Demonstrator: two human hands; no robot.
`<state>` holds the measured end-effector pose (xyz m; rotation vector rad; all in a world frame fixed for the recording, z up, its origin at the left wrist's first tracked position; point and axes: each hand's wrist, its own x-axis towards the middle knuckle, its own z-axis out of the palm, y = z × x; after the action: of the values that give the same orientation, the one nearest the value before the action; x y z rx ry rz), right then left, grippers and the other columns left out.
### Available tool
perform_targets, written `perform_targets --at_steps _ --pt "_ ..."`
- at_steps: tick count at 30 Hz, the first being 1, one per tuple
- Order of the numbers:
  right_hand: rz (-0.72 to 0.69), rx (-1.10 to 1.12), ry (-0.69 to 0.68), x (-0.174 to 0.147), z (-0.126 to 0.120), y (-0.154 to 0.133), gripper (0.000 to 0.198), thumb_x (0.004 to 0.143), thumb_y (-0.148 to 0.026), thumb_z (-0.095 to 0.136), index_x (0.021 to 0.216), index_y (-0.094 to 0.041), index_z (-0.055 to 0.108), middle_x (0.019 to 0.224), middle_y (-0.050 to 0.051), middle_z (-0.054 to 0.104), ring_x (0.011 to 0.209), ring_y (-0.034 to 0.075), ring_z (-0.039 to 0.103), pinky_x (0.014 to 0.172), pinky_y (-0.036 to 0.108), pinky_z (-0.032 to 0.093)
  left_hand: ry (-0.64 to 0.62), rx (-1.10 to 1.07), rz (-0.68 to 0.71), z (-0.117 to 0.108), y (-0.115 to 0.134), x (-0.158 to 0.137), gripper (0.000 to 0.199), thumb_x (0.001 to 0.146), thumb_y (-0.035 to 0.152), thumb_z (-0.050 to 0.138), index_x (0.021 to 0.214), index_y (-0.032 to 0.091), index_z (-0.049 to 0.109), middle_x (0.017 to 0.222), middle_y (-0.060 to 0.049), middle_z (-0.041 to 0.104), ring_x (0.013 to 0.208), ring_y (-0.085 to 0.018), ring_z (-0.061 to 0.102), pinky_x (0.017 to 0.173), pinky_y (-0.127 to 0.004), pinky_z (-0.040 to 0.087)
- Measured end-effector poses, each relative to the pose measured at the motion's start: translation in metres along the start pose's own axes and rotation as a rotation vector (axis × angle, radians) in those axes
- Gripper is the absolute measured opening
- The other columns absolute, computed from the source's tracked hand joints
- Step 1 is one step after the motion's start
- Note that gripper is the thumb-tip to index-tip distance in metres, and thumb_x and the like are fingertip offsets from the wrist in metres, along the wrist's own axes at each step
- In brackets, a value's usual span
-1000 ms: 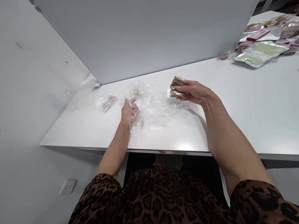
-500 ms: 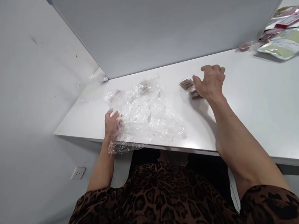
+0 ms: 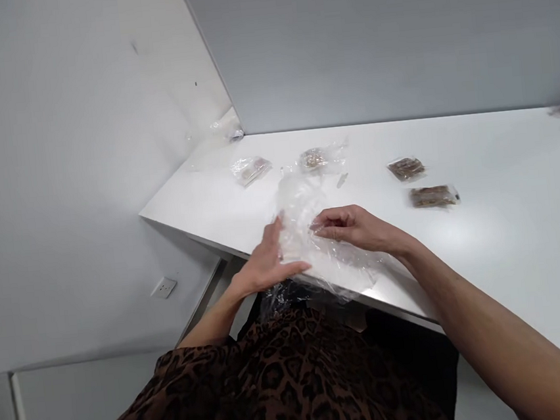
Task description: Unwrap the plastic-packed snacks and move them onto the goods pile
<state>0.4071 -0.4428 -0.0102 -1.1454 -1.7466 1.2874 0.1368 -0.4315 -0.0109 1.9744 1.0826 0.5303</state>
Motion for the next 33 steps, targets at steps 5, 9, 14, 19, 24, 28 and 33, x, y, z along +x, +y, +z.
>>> perform_targets --at_steps 5,9,14,19,24,28,33 --pt "0.032 0.166 -0.098 -0.005 -0.006 -0.001 0.034 0.085 -0.059 0.083 0.105 -0.032 0.082 0.094 0.005 0.073 0.087 0.022 0.066 0.079 0.039 0.055 -0.030 0.004 0.161 0.015 -0.001 0.010 0.019 0.095 0.042 0.067 0.101 0.025 0.074 0.094 -0.006 0.069 0.079 -0.020 0.058 0.079 -0.034 0.048" --pt "0.084 0.198 0.062 -0.005 -0.025 0.014 0.039 0.082 -0.059 0.086 0.112 -0.036 0.081 0.110 0.007 0.077 0.100 0.028 0.070 0.090 0.047 0.059 0.347 -0.078 0.108 -0.035 -0.027 0.027 0.028 0.097 0.030 0.064 0.071 0.021 0.062 0.069 0.001 0.054 0.067 -0.013 0.044 0.072 -0.025 0.036" --pt "0.130 0.174 0.140 -0.001 -0.040 0.034 0.045 0.080 -0.063 0.086 0.114 -0.033 0.080 0.106 0.007 0.078 0.094 0.027 0.070 0.091 0.047 0.058 0.871 0.240 -0.202 -0.164 -0.079 0.063 0.026 0.099 0.027 0.060 0.074 0.021 0.057 0.078 -0.001 0.059 0.085 -0.017 0.055 0.085 -0.025 0.041" --pt "0.151 0.179 0.150 0.002 -0.042 0.039 0.048 0.080 -0.063 0.087 0.114 -0.029 0.080 0.101 0.006 0.077 0.088 0.022 0.068 0.086 0.041 0.057 0.931 0.407 -0.641 -0.250 -0.114 0.091 0.038 0.095 0.029 0.063 0.129 0.010 0.061 0.145 -0.027 0.058 0.139 -0.036 0.053 0.116 -0.048 0.039" --pt "0.150 0.210 0.162 0.004 -0.042 0.036 0.050 0.078 -0.062 0.089 0.112 -0.026 0.081 0.097 0.007 0.075 0.084 0.019 0.065 0.081 0.038 0.054 1.044 0.495 -0.581 -0.221 -0.102 0.113 0.092 0.092 0.030 0.067 0.166 0.005 0.020 0.177 -0.032 0.007 0.167 -0.043 0.007 0.131 -0.064 0.010" --pt "0.158 0.223 0.149 0.005 -0.041 0.034 0.049 0.079 -0.060 0.090 0.110 -0.025 0.080 0.095 0.006 0.074 0.083 0.019 0.063 0.078 0.036 0.052 0.770 0.541 -0.031 -0.128 -0.063 0.141 0.070 0.093 0.030 0.064 0.159 0.018 0.043 0.178 -0.019 0.023 0.169 -0.034 0.008 0.135 -0.056 0.008" --pt "0.168 0.240 0.176 0.005 -0.040 0.034 0.053 0.076 -0.062 0.090 0.110 -0.022 0.080 0.092 0.006 0.073 0.081 0.018 0.062 0.078 0.037 0.051 0.147 0.339 0.335 -0.018 -0.021 0.200 0.061 0.092 0.036 0.065 0.152 0.026 0.053 0.176 -0.013 0.033 0.166 -0.035 0.021 0.134 -0.056 0.014"
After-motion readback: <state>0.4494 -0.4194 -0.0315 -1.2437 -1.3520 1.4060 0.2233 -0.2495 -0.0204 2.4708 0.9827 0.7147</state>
